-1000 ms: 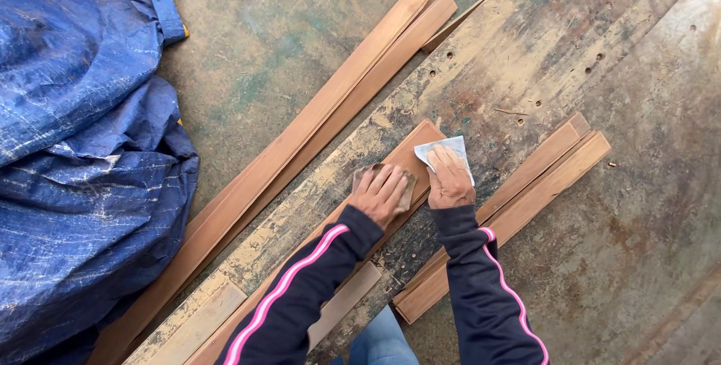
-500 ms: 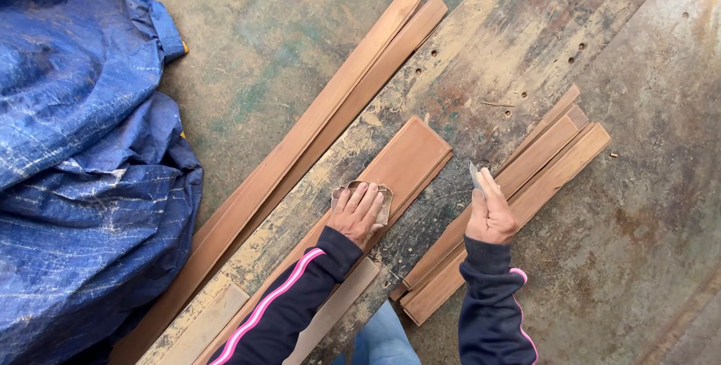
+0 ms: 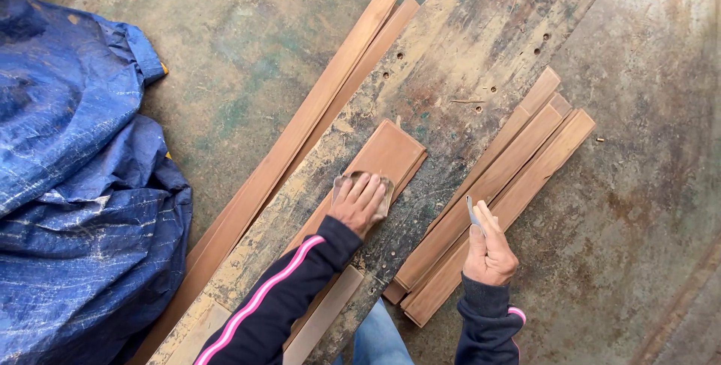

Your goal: The recorder is sanding several wooden planks by hand using pieces of sandpaper.

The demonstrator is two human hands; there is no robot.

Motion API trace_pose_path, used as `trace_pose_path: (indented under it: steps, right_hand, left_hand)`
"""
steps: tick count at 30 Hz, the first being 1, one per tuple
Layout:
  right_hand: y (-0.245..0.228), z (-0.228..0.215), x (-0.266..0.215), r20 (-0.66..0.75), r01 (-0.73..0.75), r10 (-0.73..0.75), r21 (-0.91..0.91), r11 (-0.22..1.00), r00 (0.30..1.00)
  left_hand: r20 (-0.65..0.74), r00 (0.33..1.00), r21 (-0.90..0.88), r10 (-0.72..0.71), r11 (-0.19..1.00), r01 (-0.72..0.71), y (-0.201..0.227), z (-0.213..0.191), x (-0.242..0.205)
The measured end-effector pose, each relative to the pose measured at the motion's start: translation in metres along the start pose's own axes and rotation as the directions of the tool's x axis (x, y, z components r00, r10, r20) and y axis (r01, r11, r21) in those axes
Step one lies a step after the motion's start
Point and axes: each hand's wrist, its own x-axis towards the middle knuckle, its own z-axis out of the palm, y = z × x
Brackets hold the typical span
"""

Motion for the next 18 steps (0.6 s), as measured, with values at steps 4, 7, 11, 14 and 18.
trace_pose_path:
  steps: [4, 7, 11, 14, 18]
  right_hand:
    - [0.006, -0.002, -0.008, -0.005, -0.039, 0.039, -0.001, 0.999, 0.999]
    - [0.012, 0.003, -0.009, 0.000, -0.028, 0.028, -0.012, 1.000, 1.000]
    - [0.005, -0.010, -0.007, 0.021, -0.022, 0.022, -0.022, 1.000, 1.000]
    - [0.003, -0.018, -0.002, 0.004, -0.058, 0.058, -0.025, 0.998, 0.998]
    - [0.010, -0.023, -0.004, -0.030, -0.093, 0.093, 0.023, 0.995, 0.995]
  left_hand:
    - [0.019, 0.998, -0.075, 0.064, 0.995, -0.062, 0.004, 0.004, 0.002]
    - [-0.015, 0.997, -0.081, 0.075, 0.994, -0.076, 0.005, 0.039, 0.090]
    - [-0.028, 0.999, -0.117, 0.025, 0.993, -0.028, 0.015, 0.050, 0.091]
    - [-0.061, 0.997, -0.063, 0.053, 0.996, -0.056, 0.017, 0.018, 0.028]
    - [0.070, 0.995, -0.091, 0.074, 0.994, -0.067, 0.016, -0.029, -0.048]
